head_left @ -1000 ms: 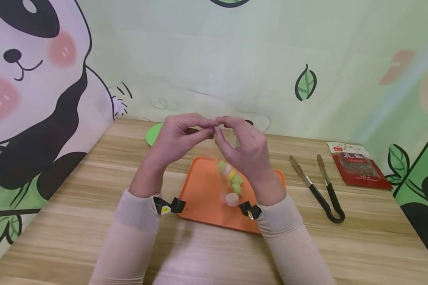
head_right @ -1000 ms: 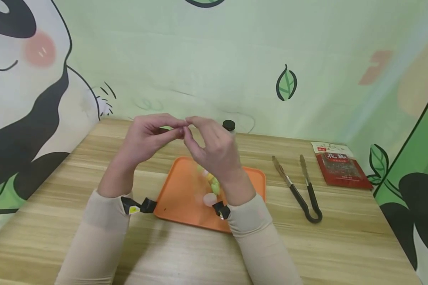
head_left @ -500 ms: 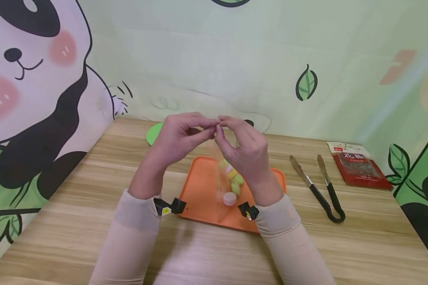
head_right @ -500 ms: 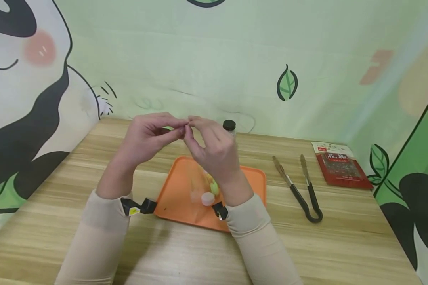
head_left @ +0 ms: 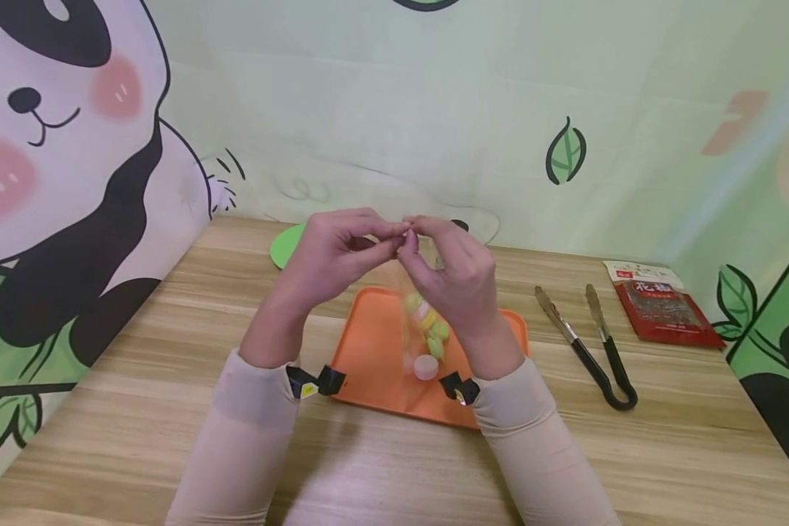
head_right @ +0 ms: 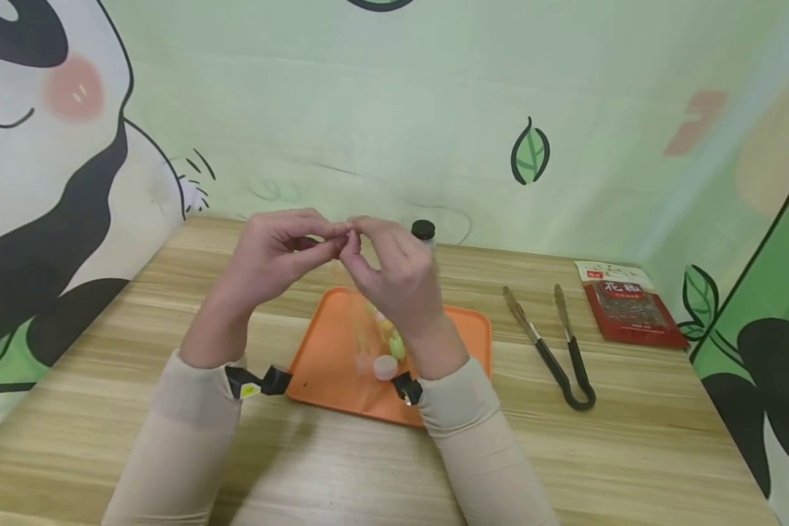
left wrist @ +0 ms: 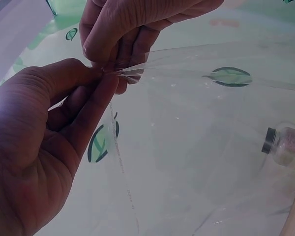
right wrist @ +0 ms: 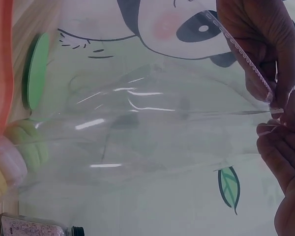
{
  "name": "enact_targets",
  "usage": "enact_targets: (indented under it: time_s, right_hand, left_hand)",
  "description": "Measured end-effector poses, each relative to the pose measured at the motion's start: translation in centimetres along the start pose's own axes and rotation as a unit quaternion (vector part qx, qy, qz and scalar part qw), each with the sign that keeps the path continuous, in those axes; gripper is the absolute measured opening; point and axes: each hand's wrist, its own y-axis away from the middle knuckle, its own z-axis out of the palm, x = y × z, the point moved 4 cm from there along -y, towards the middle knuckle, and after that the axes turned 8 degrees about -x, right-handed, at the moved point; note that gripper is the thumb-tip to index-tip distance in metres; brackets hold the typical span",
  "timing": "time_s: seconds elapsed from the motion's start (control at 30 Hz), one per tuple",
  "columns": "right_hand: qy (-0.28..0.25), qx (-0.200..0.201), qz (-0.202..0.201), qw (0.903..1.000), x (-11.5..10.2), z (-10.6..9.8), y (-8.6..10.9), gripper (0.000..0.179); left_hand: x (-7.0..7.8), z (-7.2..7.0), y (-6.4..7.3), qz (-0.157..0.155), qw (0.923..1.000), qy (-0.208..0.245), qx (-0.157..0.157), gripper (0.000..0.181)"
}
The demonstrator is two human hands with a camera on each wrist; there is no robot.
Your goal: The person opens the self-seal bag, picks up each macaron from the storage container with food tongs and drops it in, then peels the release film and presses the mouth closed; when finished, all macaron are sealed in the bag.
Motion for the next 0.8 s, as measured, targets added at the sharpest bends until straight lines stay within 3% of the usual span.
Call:
enact_targets:
  time_s: [0.43,0.8]
  right_hand:
    - [-0.014,0.001,-0.013,0.9998,0.29,-0.1,0.22,0.022]
    - [-0.016,0.012,-0.015,0.9997,0.41,-0.07,0.41,0.018]
  left_hand:
    - [-0.25,-0.16,0.03,-0.025,0.9991,0.031,0.012,0.02]
    - [-0.22,-0.09,-0.05,-0.027,0.9988,0.041,0.006,0.023]
